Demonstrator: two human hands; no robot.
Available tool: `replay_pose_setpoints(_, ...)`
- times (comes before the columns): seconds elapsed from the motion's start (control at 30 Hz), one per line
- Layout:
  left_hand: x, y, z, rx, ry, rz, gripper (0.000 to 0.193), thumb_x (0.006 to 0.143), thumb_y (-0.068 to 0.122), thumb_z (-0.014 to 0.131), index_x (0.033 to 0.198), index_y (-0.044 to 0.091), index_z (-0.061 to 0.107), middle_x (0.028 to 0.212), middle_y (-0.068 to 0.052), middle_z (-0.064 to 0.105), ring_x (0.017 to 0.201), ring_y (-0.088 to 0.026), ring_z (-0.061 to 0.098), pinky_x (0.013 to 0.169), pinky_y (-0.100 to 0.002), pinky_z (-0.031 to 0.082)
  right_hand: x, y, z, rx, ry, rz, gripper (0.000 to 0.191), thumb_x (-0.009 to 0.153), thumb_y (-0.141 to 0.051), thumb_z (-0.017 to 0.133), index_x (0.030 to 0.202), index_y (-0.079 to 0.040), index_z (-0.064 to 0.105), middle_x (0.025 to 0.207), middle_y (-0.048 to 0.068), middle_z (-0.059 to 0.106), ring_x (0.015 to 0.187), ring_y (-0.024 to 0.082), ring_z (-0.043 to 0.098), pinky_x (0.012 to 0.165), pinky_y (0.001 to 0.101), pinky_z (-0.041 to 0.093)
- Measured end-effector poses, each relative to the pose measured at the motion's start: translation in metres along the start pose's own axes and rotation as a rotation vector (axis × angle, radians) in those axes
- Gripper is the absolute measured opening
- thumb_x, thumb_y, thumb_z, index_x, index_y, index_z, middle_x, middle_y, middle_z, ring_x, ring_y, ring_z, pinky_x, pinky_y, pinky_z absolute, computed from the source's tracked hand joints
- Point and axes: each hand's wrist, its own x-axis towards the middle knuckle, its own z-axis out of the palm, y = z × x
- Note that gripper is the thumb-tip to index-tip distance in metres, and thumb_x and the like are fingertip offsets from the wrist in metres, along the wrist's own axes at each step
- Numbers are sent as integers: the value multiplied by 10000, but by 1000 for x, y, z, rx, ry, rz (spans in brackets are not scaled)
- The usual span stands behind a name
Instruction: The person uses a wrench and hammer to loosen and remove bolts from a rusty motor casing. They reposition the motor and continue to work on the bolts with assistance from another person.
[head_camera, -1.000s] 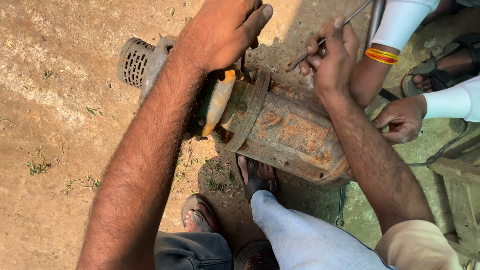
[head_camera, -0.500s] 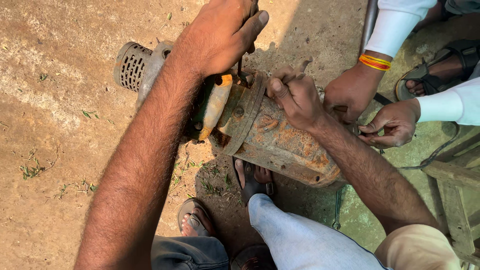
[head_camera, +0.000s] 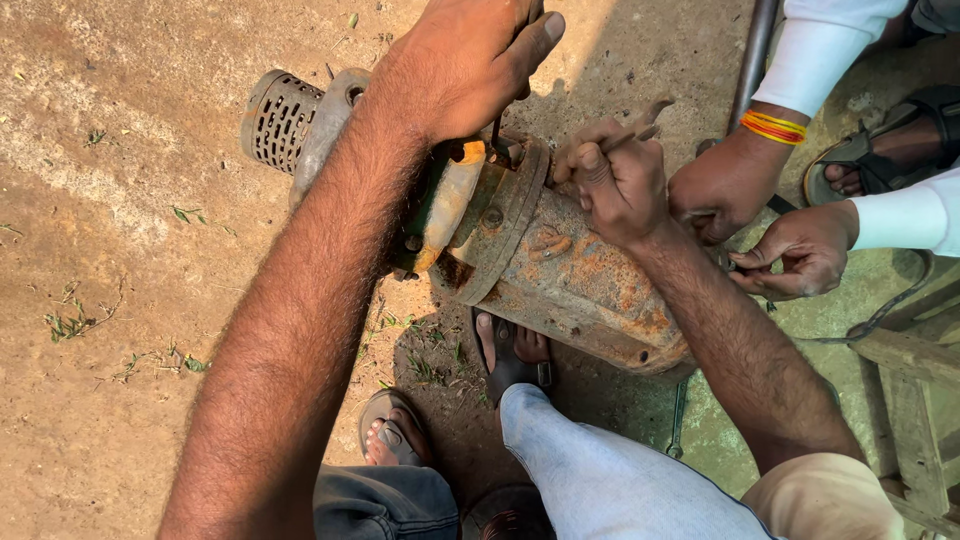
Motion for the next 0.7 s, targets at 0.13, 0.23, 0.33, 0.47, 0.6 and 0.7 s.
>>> replay_pose_setpoints(0.13, -1, -4, 3, -19, 44, 39, 377, 1135, 341, 485, 1065, 17, 663, 857, -180, 668, 853, -341, 693, 782, -520, 555, 2, -1, 3, 251, 116, 108, 389, 1191, -378, 445, 1004, -44, 515, 851, 109, 642, 582, 68, 453, 498, 251, 411)
replay_pose_setpoints(0.23, -2, -7, 7, 1, 31, 17, 374, 1134, 345, 491, 1062, 22, 665, 871, -194, 666, 857, -348, 691, 784, -524, 553, 7, -4, 4, -227, -84, -181, 422, 1256, -392, 387, 1055, -47, 521, 798, 76, 629, 684, 90, 592, 594, 267, 481)
replay_pose_setpoints(0.33, -3, -7, 8, -23, 28, -21, 370, 1120, 358, 482, 1110, 40, 671, 869, -179, 681, 849, -339, 697, 772, -521, 556, 15, -8, -1, 25, 101, -1, 468, 1179, -489, 377, 978, -79, 481, 679, 66, 511, 523, 78, 463, 454, 241, 400)
replay_pose_setpoints(0.47, -1, -6, 5, -43, 28, 21, 398, 1137, 371, 463, 1144, 31, 671, 891, -170, 696, 877, -327, 705, 784, -517, 565, 27, -7, -22, 274, 315, 220, 475, 1148, -565, 410, 987, -119, 439, 741, 22, 460, 572, 64, 432, 405, 241, 379)
replay_pose_setpoints(0.6, 3, -3, 3, 1, -111, -119, 436, 1148, 402, 418, 1115, 53, 677, 838, -148, 684, 805, -272, 717, 747, -470, 589, 27, 14, -30, 347, 337, 396, 476, 1142, -565, 427, 973, -121, 450, 832, -5, 459, 681, 71, 486, 446, 252, 391)
replay_pose_setpoints(0.7, 0, -2, 6, -158, -88, -93, 373, 1133, 345, 400, 1206, 58, 627, 765, -74, 707, 753, -176, 765, 700, -388, 614, 22, 36, -29, 395, 343, 544, 469, 1130, -570, 418, 967, -132, 467, 783, 4, 469, 630, 58, 449, 461, 236, 391)
